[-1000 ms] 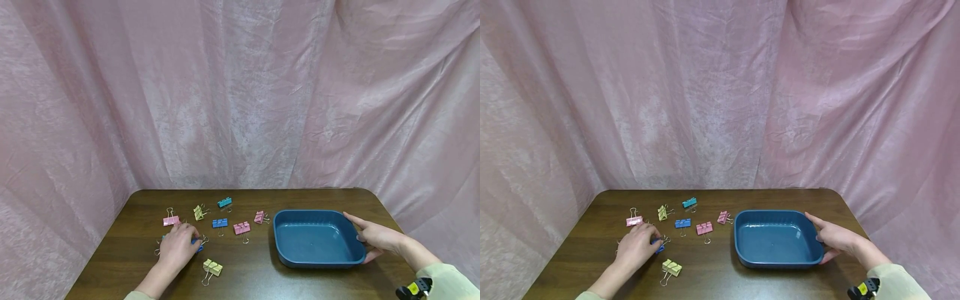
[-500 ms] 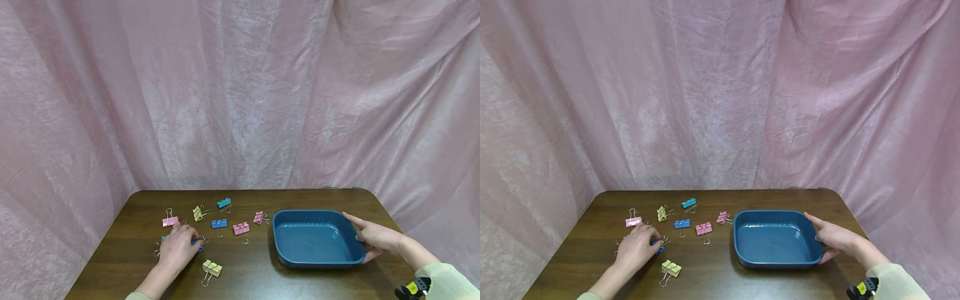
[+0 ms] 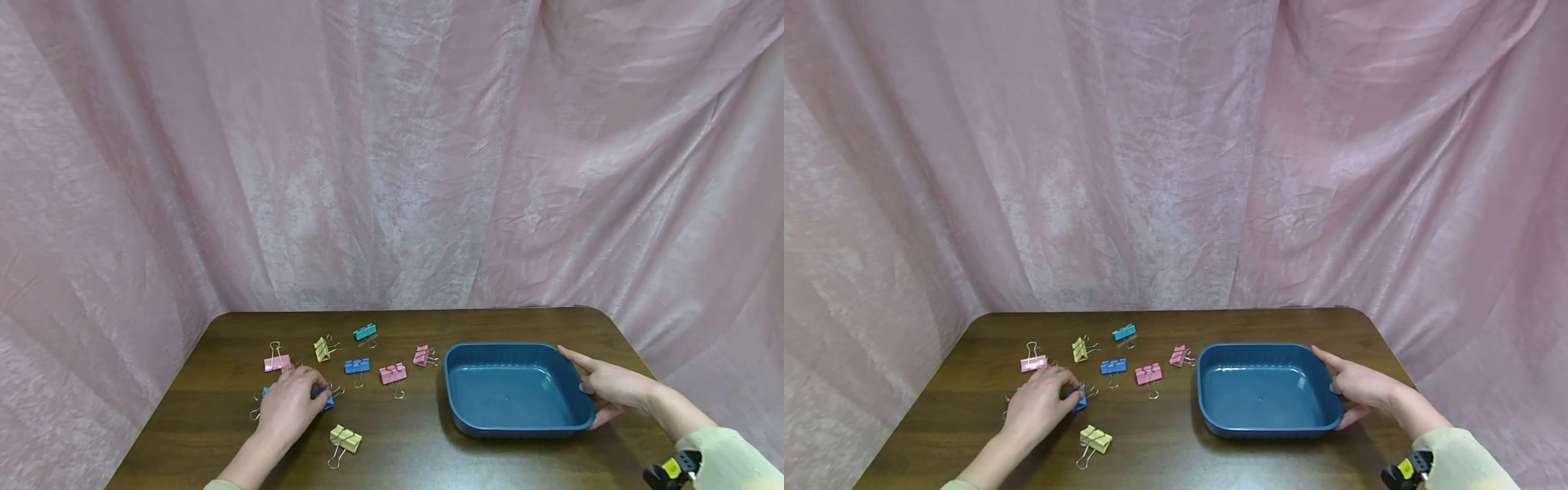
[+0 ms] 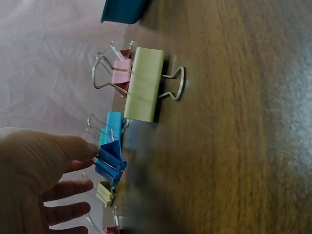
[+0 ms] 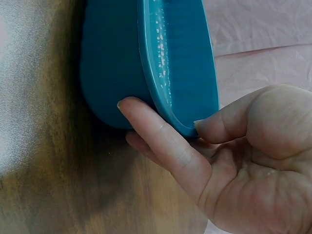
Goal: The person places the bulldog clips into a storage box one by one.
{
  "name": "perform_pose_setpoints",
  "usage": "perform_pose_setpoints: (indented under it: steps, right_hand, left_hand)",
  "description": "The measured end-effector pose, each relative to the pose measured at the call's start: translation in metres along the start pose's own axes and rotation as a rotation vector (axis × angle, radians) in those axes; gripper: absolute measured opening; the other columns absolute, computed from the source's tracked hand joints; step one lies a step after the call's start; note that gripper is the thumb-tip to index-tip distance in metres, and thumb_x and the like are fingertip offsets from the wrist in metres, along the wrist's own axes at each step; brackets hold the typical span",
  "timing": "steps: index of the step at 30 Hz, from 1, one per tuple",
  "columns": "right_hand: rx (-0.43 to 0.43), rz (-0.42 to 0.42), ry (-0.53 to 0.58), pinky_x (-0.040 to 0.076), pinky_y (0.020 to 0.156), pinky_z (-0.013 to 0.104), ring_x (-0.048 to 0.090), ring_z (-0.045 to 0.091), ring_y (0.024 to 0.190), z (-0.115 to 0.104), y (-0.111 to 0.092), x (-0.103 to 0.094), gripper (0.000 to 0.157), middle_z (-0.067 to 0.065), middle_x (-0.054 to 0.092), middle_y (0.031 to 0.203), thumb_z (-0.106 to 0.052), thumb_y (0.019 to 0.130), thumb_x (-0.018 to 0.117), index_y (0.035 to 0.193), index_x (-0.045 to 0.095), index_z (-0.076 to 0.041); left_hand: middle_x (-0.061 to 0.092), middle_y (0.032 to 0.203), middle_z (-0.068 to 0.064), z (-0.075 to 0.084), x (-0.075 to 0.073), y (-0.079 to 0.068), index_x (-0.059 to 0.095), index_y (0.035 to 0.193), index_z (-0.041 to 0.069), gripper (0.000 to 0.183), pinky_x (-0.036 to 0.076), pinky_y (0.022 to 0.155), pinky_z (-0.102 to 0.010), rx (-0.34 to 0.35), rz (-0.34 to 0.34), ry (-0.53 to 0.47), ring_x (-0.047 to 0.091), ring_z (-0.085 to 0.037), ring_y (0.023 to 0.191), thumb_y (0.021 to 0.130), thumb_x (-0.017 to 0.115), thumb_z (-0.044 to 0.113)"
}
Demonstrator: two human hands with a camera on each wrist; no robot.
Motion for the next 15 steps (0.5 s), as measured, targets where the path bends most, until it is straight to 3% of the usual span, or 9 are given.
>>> perform_pose_setpoints:
  steps: [15]
  right_hand:
    - [-0.029,-0.015,-0.016,0.060,0.066,0.053,0.056,0.049,0.118,-0.001,0.000,0.000,0.084,0.050,0.003,0.152,0.008,0.096,0.042,0.165,0.000,-0.015]
  left_hand:
    - [0.070,0.103,0.005,0.014,-0.014,0.006,0.073,0.086,0.027,0.013,0.053,0.078,-0.044,0.013,0.022,-0.059,0.066,-0.024,0.104,0.083,0.085,0.028]
Point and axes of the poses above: each hand's wrist, its own y-axis towards the middle knuckle, its own x-axis out of the palm, z = x × y, the point moved 9 cm from there along y, towards the middle knuckle
